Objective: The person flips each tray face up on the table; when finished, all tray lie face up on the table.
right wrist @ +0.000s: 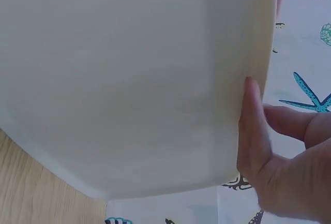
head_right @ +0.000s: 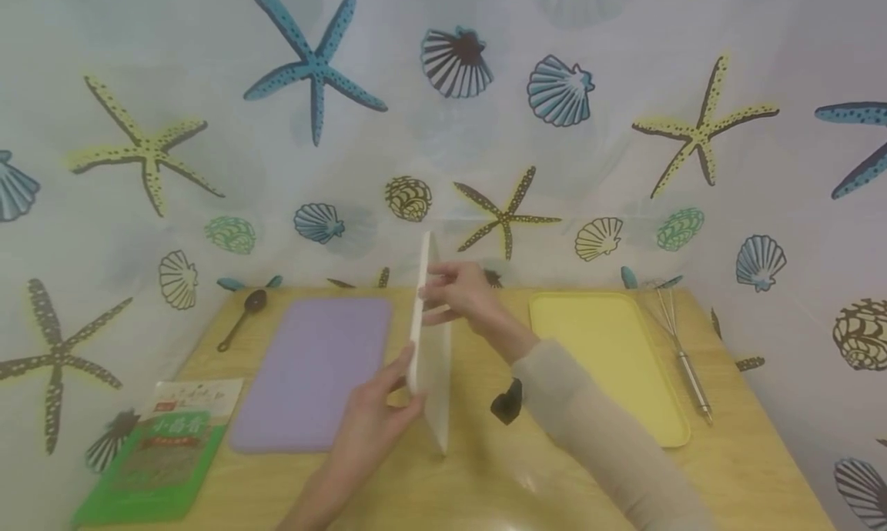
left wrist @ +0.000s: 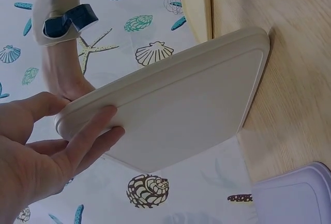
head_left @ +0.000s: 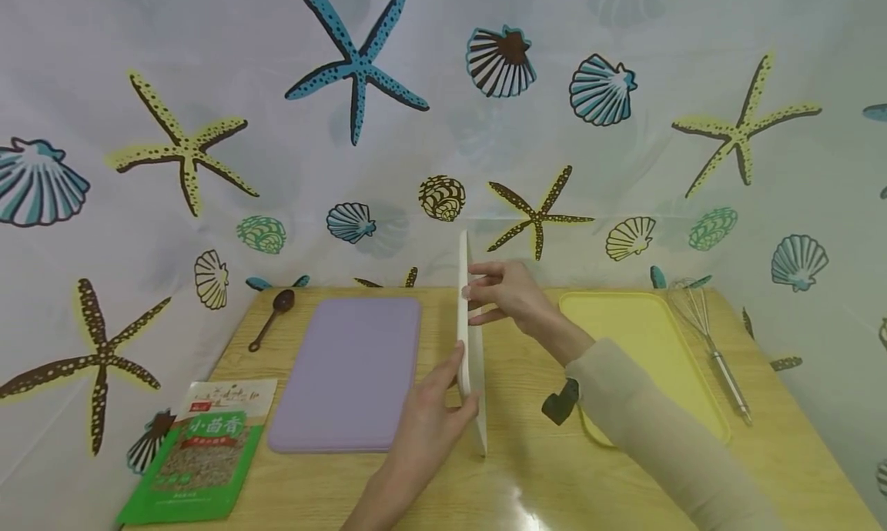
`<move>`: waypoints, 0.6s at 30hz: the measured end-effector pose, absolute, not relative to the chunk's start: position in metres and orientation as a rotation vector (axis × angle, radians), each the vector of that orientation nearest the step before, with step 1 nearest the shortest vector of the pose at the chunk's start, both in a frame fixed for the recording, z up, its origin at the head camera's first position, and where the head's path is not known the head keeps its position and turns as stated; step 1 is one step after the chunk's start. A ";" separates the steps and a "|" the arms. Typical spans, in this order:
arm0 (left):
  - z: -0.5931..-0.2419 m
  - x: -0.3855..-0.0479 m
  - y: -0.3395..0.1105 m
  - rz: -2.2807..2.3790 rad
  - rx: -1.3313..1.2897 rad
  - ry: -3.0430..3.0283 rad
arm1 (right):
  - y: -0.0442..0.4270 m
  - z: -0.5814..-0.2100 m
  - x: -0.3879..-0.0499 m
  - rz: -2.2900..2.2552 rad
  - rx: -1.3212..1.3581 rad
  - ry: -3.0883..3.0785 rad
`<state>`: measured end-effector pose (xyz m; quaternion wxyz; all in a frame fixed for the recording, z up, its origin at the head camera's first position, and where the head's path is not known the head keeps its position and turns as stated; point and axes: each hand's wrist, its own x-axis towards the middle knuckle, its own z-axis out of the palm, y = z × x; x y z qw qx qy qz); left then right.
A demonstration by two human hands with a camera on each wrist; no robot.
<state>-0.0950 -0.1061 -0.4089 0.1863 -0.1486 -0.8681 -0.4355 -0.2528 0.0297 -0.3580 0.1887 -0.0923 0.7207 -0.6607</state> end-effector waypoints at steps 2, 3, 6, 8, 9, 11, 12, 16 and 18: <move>-0.410 -0.095 -0.107 -1.210 -0.411 -2.433 | 0.033 -0.366 -0.252 -1.819 -0.266 2.088; -0.410 -0.094 -0.108 -1.212 -0.400 -2.429 | 0.036 -0.372 -0.251 -1.796 -0.262 2.126; -0.413 -0.093 -0.110 -1.210 -0.383 -2.411 | 0.045 -0.399 -0.250 -1.736 -0.230 2.219; -0.414 -0.093 -0.111 -1.216 -0.366 -2.402 | 0.051 -0.420 -0.248 -1.695 -0.193 2.272; -0.414 -0.092 -0.112 -1.222 -0.360 -2.398 | 0.054 -0.431 -0.247 -1.669 -0.176 2.295; -0.414 -0.092 -0.113 -1.236 -0.355 -2.392 | 0.060 -0.449 -0.245 -1.614 -0.147 2.341; -0.414 -0.092 -0.114 -1.246 -0.350 -2.388 | 0.062 -0.458 -0.243 -1.581 -0.142 2.370; -0.415 -0.092 -0.115 -1.296 -0.310 -2.356 | 0.069 -0.479 -0.237 -1.463 -0.132 2.449; -0.416 -0.093 -0.116 -1.341 -0.281 -2.333 | 0.070 -0.486 -0.234 -1.411 -0.146 2.473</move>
